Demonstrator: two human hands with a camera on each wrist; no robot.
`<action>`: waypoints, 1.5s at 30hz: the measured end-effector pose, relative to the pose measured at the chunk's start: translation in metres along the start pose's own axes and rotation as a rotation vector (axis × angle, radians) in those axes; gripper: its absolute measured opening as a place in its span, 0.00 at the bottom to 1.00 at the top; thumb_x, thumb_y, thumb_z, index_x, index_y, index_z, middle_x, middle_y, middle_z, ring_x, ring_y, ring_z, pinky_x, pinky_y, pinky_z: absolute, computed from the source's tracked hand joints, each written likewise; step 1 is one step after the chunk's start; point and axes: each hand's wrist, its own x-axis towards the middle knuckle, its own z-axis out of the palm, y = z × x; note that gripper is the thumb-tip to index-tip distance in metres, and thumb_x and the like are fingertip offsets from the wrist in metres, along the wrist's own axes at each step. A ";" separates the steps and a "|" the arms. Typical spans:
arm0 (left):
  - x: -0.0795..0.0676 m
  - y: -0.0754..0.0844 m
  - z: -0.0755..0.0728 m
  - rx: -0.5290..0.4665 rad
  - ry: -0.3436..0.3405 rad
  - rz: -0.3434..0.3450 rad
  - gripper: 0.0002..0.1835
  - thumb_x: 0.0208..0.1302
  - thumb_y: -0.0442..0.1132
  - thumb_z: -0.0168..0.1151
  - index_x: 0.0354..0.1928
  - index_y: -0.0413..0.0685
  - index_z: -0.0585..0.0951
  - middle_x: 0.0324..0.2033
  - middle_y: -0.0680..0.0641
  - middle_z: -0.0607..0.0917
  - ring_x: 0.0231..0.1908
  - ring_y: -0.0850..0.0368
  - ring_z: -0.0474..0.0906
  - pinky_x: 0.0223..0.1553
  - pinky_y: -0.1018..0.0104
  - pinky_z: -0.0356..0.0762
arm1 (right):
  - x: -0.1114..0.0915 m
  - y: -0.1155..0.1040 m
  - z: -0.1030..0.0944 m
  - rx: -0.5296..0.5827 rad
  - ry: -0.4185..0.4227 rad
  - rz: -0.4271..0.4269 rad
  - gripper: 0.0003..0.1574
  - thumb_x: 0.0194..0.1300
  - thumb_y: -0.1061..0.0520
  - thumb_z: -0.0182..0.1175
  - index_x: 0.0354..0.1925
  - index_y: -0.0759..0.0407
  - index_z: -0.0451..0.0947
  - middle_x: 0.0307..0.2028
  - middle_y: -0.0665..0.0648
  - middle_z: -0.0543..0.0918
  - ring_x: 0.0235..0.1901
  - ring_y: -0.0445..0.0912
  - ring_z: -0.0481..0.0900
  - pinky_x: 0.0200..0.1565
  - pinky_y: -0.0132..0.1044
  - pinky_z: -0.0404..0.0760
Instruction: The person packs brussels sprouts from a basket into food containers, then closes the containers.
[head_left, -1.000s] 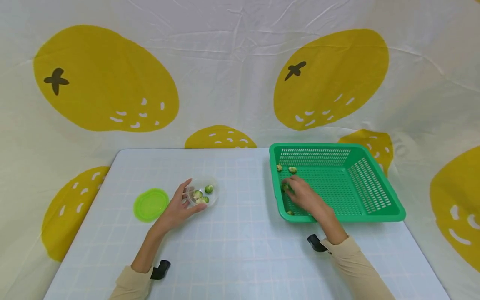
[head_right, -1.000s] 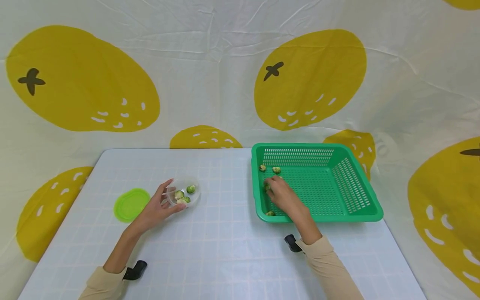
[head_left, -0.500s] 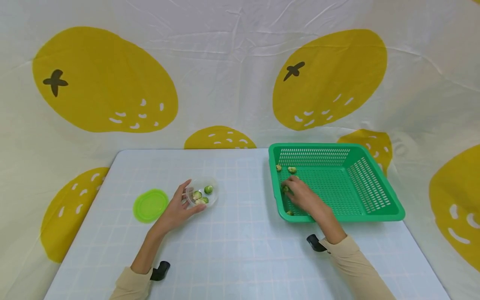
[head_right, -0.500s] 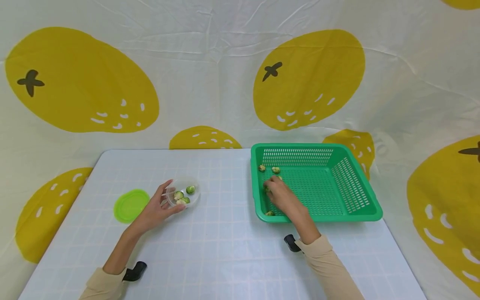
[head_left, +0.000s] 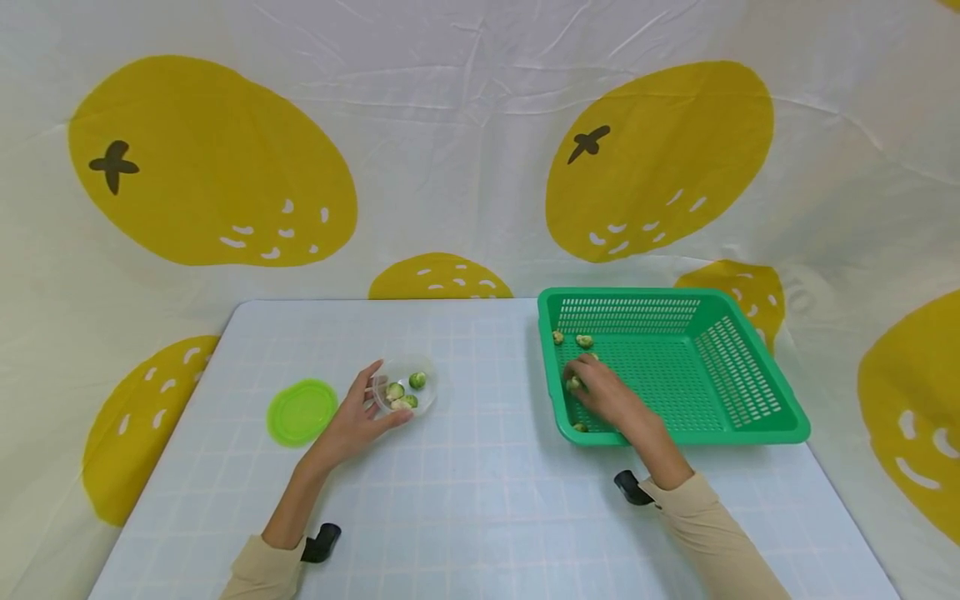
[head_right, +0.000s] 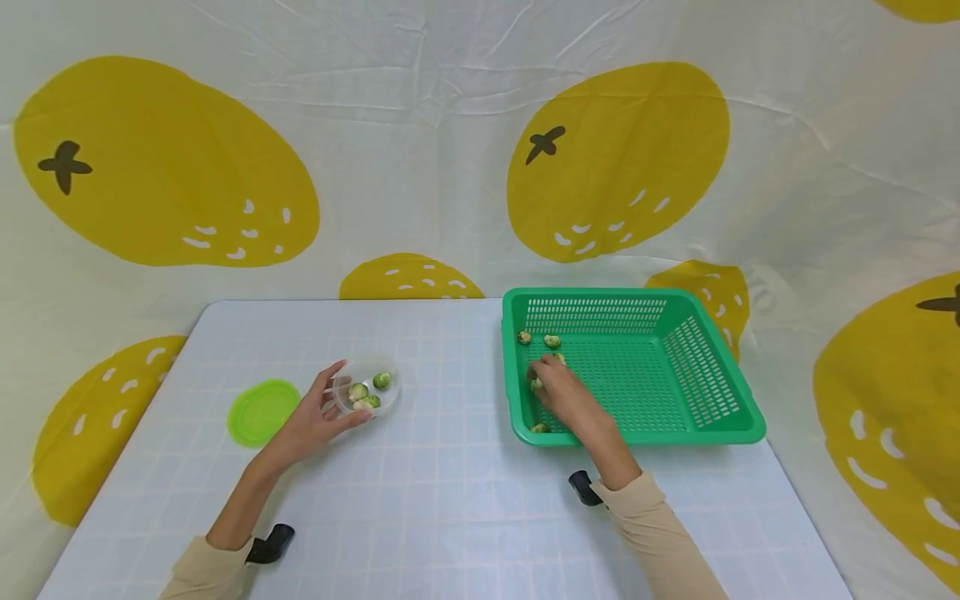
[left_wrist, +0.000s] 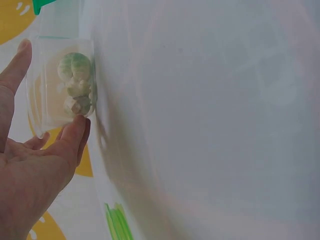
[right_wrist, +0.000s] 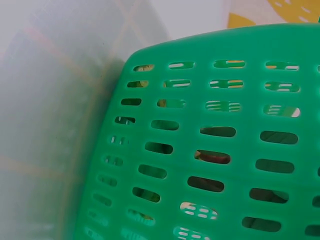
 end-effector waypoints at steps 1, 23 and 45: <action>0.000 0.000 0.000 0.001 0.000 0.000 0.56 0.63 0.45 0.76 0.82 0.48 0.46 0.72 0.31 0.59 0.73 0.35 0.57 0.72 0.45 0.60 | 0.000 0.000 0.000 0.005 -0.002 0.008 0.10 0.63 0.74 0.66 0.44 0.70 0.80 0.43 0.65 0.80 0.45 0.61 0.79 0.46 0.55 0.82; -0.001 0.005 0.000 -0.010 -0.002 0.003 0.56 0.63 0.44 0.76 0.82 0.47 0.46 0.72 0.30 0.59 0.72 0.34 0.58 0.72 0.44 0.61 | 0.000 -0.003 -0.009 0.063 0.104 0.004 0.14 0.62 0.72 0.69 0.48 0.73 0.82 0.42 0.64 0.78 0.39 0.56 0.80 0.39 0.48 0.84; 0.004 0.001 -0.003 0.110 0.019 0.017 0.57 0.58 0.51 0.79 0.82 0.51 0.52 0.71 0.33 0.63 0.65 0.36 0.67 0.67 0.43 0.71 | 0.009 -0.019 -0.020 0.087 0.402 -0.051 0.16 0.61 0.72 0.71 0.49 0.69 0.83 0.44 0.64 0.79 0.39 0.54 0.82 0.40 0.45 0.86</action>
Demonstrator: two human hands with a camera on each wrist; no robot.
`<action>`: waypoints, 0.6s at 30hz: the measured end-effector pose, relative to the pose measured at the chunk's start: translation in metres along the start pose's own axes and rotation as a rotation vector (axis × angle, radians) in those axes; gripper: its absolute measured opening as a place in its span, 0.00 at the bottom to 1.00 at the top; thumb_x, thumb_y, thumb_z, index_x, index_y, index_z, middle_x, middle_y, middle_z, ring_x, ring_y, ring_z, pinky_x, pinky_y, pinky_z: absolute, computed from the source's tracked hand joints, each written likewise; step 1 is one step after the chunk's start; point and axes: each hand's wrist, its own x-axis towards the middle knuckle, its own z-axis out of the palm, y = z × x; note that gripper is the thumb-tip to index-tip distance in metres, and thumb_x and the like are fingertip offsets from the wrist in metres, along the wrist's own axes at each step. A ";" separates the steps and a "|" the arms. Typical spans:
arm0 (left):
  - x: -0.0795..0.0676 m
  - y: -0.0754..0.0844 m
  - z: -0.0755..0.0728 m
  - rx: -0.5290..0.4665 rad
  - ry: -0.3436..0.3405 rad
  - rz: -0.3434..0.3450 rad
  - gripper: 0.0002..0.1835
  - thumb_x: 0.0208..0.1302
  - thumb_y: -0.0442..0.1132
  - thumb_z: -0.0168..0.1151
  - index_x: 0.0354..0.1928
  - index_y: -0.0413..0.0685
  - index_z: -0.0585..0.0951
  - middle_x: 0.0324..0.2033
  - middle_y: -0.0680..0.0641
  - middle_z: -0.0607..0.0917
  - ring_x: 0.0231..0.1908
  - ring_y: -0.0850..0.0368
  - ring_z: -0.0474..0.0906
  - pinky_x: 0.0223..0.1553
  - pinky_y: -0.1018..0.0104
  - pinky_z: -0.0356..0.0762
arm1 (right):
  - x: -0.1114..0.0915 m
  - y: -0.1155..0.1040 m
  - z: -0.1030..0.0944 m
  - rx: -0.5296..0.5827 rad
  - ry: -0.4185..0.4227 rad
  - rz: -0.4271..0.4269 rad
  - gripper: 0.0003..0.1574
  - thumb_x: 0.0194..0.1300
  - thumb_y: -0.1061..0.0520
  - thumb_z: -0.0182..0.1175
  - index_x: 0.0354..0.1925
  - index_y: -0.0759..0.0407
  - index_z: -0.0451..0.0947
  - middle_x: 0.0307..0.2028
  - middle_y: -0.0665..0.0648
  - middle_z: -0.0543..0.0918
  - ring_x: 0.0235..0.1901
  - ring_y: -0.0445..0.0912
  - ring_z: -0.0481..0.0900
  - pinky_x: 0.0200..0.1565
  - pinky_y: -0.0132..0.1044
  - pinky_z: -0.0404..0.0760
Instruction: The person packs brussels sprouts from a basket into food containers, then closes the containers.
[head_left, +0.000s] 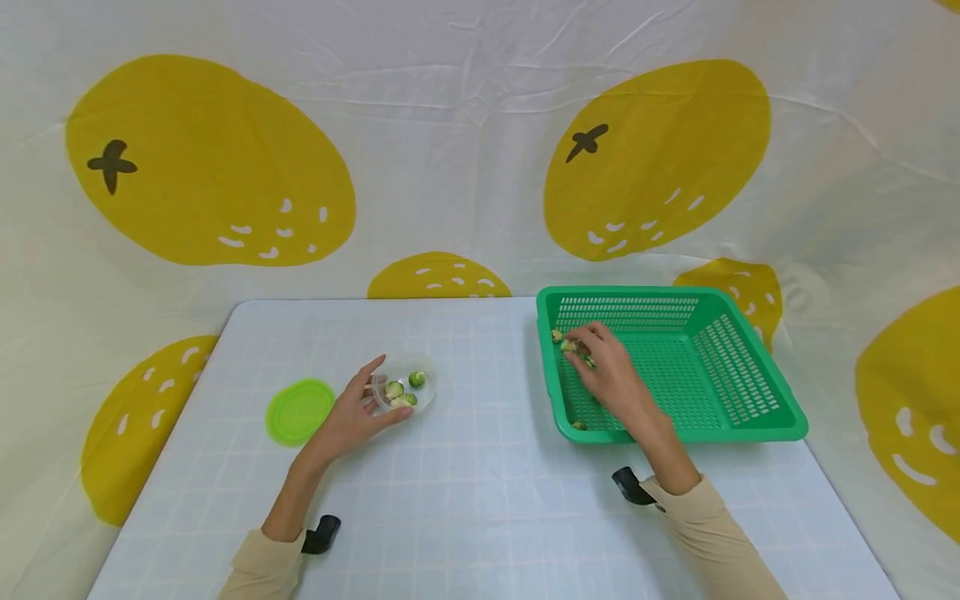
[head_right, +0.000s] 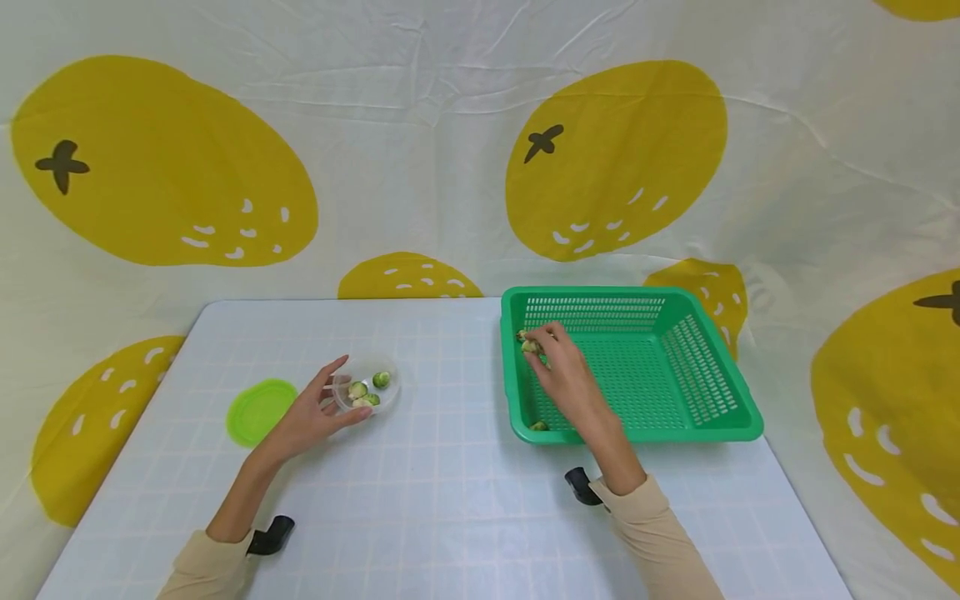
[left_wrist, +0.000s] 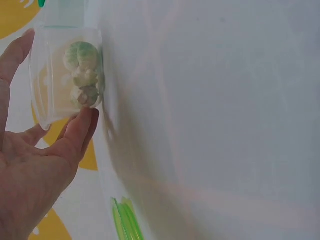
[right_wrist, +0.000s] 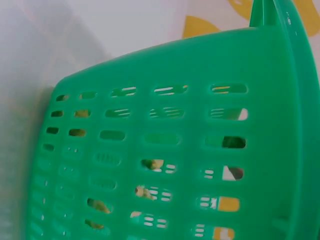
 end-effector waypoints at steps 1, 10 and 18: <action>0.000 0.000 0.000 -0.002 0.000 -0.003 0.57 0.58 0.51 0.79 0.82 0.51 0.52 0.71 0.33 0.63 0.65 0.36 0.67 0.67 0.43 0.70 | 0.001 -0.001 0.000 -0.001 0.016 0.001 0.16 0.61 0.71 0.71 0.49 0.69 0.83 0.44 0.64 0.79 0.40 0.54 0.83 0.40 0.45 0.86; -0.001 0.003 -0.001 -0.042 -0.018 -0.013 0.57 0.59 0.51 0.78 0.82 0.50 0.51 0.76 0.32 0.57 0.76 0.35 0.55 0.72 0.43 0.61 | 0.009 -0.013 0.004 0.066 0.100 -0.001 0.18 0.61 0.70 0.72 0.50 0.69 0.83 0.46 0.64 0.78 0.42 0.55 0.84 0.44 0.47 0.87; -0.001 0.004 -0.001 -0.051 -0.030 -0.021 0.58 0.59 0.51 0.78 0.82 0.49 0.50 0.77 0.33 0.57 0.76 0.36 0.54 0.72 0.44 0.62 | 0.013 -0.026 0.013 0.143 0.095 0.001 0.16 0.64 0.69 0.70 0.50 0.69 0.83 0.47 0.64 0.78 0.43 0.53 0.84 0.47 0.43 0.87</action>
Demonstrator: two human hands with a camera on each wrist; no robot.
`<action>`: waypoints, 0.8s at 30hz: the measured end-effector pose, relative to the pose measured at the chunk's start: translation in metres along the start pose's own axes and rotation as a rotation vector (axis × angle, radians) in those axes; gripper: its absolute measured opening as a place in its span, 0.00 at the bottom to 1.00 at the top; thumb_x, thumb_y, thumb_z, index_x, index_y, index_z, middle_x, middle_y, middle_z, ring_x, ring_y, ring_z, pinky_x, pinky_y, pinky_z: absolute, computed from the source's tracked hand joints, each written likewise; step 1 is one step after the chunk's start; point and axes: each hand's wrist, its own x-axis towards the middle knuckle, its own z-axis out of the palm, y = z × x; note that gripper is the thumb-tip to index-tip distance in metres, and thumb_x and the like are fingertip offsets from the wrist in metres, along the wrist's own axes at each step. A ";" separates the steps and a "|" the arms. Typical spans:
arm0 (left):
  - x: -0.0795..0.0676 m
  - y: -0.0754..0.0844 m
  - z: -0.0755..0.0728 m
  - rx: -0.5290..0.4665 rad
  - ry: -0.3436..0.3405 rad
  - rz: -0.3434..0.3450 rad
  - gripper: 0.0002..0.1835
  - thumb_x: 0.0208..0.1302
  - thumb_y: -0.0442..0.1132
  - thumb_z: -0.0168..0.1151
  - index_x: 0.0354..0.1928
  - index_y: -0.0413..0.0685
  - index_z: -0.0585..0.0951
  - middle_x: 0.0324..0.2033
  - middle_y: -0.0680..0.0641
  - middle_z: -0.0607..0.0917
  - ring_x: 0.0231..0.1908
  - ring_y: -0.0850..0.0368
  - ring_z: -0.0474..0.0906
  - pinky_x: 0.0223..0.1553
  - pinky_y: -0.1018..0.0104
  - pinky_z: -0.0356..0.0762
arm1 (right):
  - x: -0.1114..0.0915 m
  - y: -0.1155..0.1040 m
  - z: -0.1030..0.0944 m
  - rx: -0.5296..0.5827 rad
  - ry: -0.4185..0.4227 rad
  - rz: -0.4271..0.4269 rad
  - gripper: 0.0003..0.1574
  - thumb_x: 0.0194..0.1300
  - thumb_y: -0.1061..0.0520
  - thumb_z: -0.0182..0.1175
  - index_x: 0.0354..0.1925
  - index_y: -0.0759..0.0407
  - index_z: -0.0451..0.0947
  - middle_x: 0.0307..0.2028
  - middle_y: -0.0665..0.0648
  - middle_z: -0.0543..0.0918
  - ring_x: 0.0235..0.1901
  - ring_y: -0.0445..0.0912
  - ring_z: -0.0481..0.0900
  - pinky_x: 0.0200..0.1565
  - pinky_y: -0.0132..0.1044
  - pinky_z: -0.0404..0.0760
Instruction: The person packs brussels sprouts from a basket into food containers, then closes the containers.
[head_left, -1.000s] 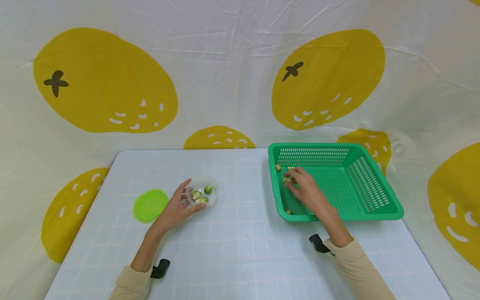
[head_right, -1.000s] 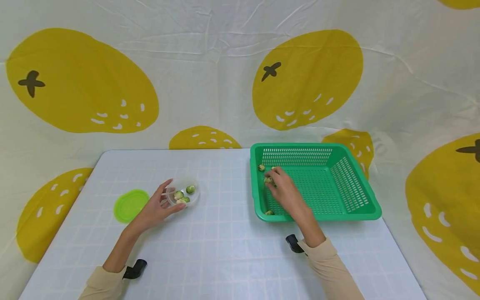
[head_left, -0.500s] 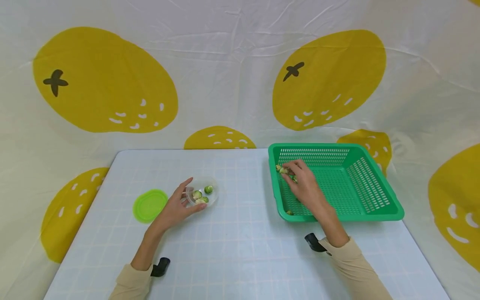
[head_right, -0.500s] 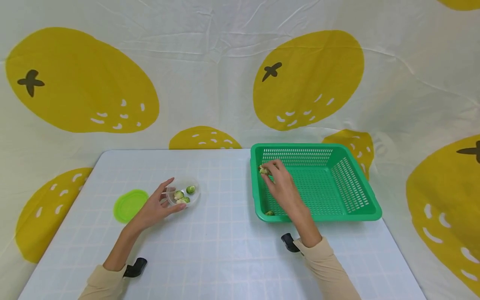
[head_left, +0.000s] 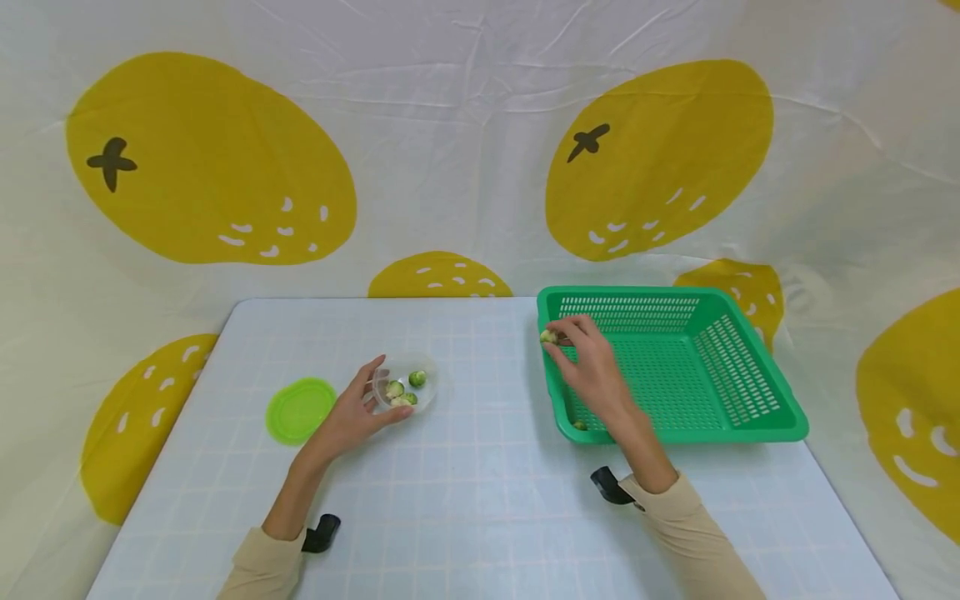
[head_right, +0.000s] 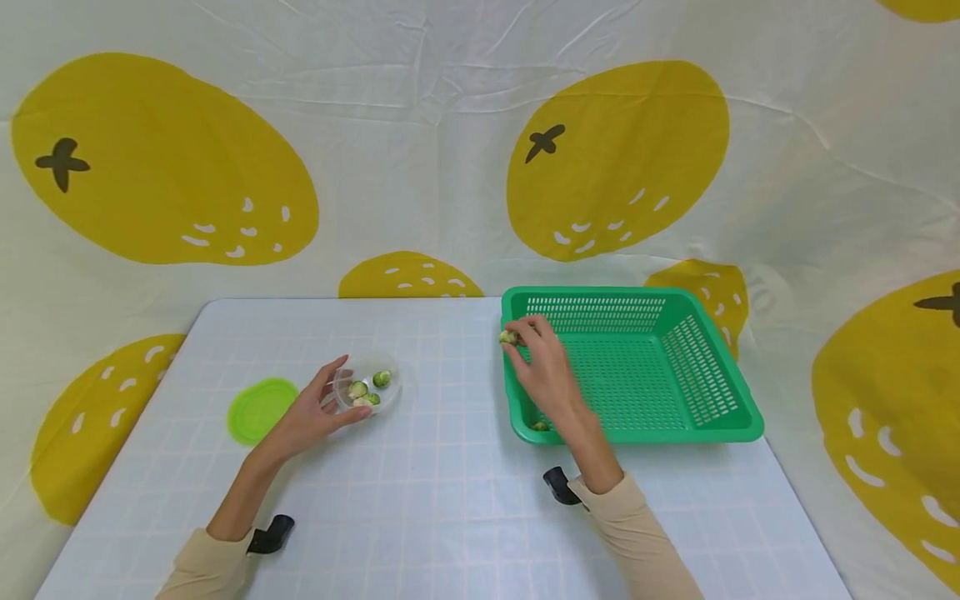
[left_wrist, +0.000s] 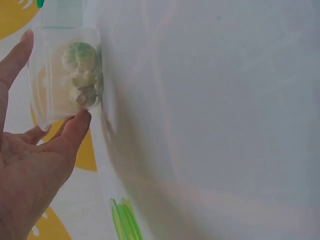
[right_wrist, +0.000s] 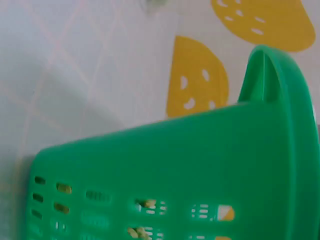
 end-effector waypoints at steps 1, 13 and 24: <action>0.000 0.000 0.000 -0.001 0.000 -0.001 0.58 0.59 0.51 0.78 0.82 0.48 0.50 0.76 0.33 0.57 0.76 0.36 0.54 0.72 0.44 0.62 | 0.000 -0.001 0.002 0.006 -0.004 0.001 0.16 0.64 0.69 0.70 0.50 0.69 0.83 0.47 0.63 0.78 0.43 0.53 0.84 0.48 0.43 0.87; -0.001 0.002 0.001 -0.011 -0.006 -0.010 0.58 0.60 0.49 0.77 0.82 0.47 0.48 0.75 0.31 0.58 0.76 0.34 0.54 0.73 0.43 0.60 | 0.006 -0.019 0.023 0.096 -0.048 0.028 0.15 0.66 0.68 0.69 0.51 0.69 0.83 0.47 0.63 0.78 0.44 0.54 0.83 0.49 0.45 0.87; 0.000 0.002 0.001 0.003 -0.010 -0.013 0.59 0.60 0.51 0.77 0.82 0.48 0.47 0.75 0.31 0.59 0.75 0.35 0.56 0.73 0.43 0.60 | 0.010 -0.034 0.040 0.087 -0.078 0.003 0.14 0.66 0.67 0.69 0.50 0.67 0.83 0.46 0.61 0.79 0.43 0.52 0.84 0.50 0.42 0.87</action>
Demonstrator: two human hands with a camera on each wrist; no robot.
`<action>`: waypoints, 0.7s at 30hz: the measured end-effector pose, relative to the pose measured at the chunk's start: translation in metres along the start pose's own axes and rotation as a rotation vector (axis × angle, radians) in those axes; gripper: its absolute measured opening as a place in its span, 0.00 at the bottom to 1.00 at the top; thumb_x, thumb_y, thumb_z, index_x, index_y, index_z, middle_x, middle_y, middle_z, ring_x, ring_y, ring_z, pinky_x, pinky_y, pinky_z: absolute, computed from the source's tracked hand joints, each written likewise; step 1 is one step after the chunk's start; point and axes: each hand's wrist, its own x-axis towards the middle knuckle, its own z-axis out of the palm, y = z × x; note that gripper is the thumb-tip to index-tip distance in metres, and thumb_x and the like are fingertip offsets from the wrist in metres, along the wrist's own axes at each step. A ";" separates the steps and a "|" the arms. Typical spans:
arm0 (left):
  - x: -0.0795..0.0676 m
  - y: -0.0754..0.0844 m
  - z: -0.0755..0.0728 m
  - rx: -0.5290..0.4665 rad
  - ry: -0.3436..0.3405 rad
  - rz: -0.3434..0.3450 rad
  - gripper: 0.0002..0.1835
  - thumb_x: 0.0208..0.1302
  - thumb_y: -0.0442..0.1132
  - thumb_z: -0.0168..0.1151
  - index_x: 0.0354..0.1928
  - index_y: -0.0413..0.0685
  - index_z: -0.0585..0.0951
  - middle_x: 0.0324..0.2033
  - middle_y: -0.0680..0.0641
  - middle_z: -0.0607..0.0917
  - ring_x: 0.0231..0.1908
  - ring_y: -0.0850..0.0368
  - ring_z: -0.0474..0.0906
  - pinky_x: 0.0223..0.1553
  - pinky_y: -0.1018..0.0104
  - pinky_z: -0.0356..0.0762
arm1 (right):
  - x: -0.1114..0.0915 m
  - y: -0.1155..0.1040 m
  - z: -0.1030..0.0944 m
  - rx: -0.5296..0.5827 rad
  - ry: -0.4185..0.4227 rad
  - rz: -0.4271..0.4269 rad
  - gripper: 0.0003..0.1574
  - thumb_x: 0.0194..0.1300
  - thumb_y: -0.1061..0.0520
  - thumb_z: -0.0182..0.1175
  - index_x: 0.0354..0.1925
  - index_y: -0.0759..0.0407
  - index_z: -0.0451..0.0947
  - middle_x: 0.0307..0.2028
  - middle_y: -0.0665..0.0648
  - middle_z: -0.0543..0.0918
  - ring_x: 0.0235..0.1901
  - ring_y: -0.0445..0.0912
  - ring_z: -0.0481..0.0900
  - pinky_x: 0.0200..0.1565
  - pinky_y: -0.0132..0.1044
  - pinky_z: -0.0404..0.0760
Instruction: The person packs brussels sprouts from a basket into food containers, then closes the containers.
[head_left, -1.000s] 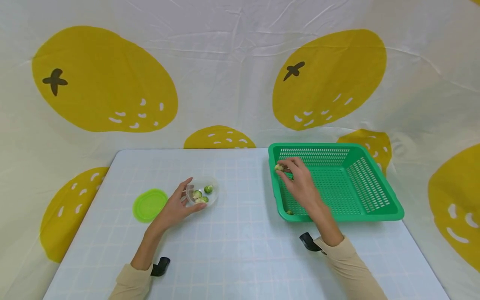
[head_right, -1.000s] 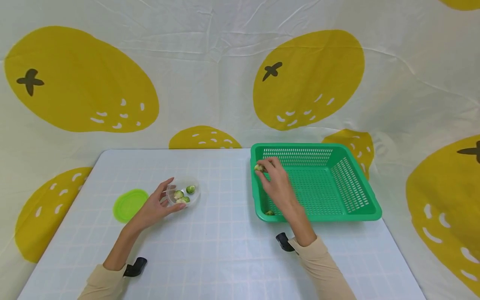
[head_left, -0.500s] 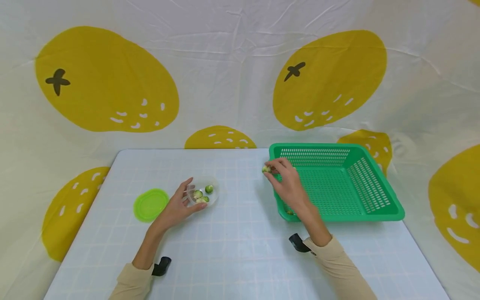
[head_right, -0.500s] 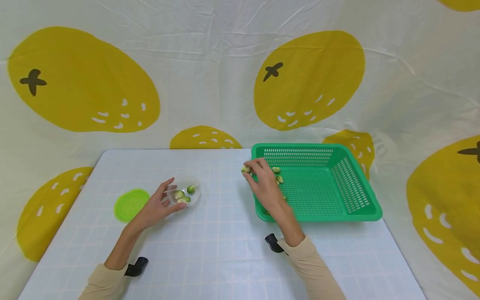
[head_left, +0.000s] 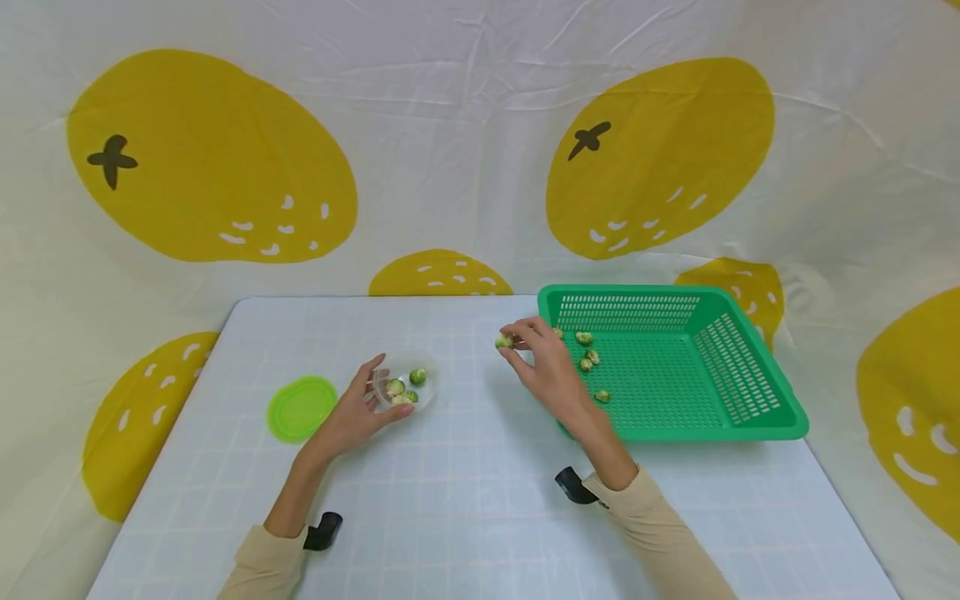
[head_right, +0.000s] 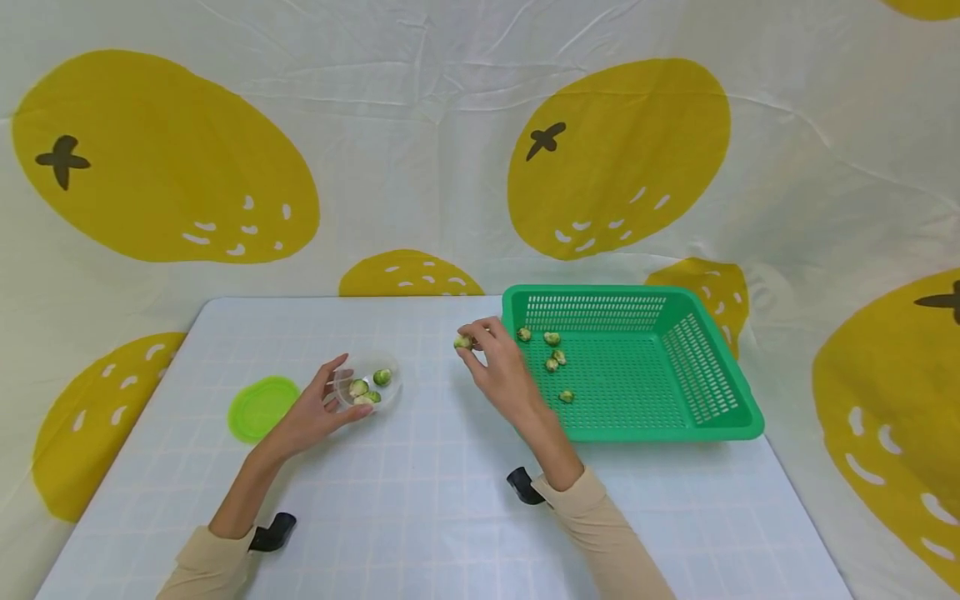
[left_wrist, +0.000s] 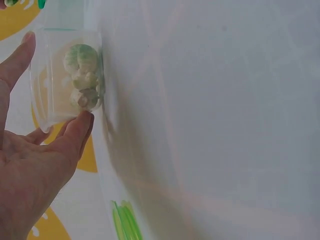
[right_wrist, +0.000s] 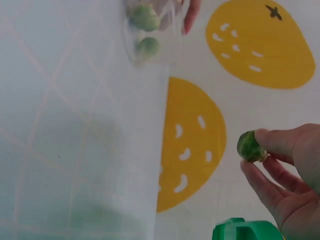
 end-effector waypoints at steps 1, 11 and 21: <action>0.000 0.000 0.000 0.000 0.000 -0.002 0.59 0.60 0.51 0.77 0.82 0.48 0.47 0.75 0.31 0.59 0.75 0.35 0.56 0.73 0.43 0.60 | 0.001 -0.002 0.002 -0.001 -0.007 0.006 0.14 0.66 0.66 0.69 0.50 0.67 0.83 0.46 0.61 0.79 0.43 0.51 0.84 0.50 0.41 0.86; 0.000 -0.002 -0.001 -0.011 -0.001 0.030 0.57 0.63 0.48 0.76 0.82 0.46 0.47 0.74 0.30 0.59 0.75 0.34 0.56 0.73 0.42 0.58 | 0.009 -0.013 0.023 0.019 -0.035 -0.018 0.13 0.66 0.67 0.69 0.49 0.67 0.83 0.45 0.61 0.80 0.43 0.51 0.84 0.50 0.40 0.87; 0.001 0.000 0.001 -0.020 0.002 0.022 0.56 0.63 0.48 0.76 0.82 0.47 0.47 0.74 0.30 0.59 0.75 0.34 0.55 0.73 0.43 0.58 | 0.015 -0.022 0.043 0.092 -0.064 -0.059 0.13 0.66 0.68 0.69 0.49 0.67 0.83 0.44 0.62 0.79 0.43 0.51 0.83 0.50 0.40 0.86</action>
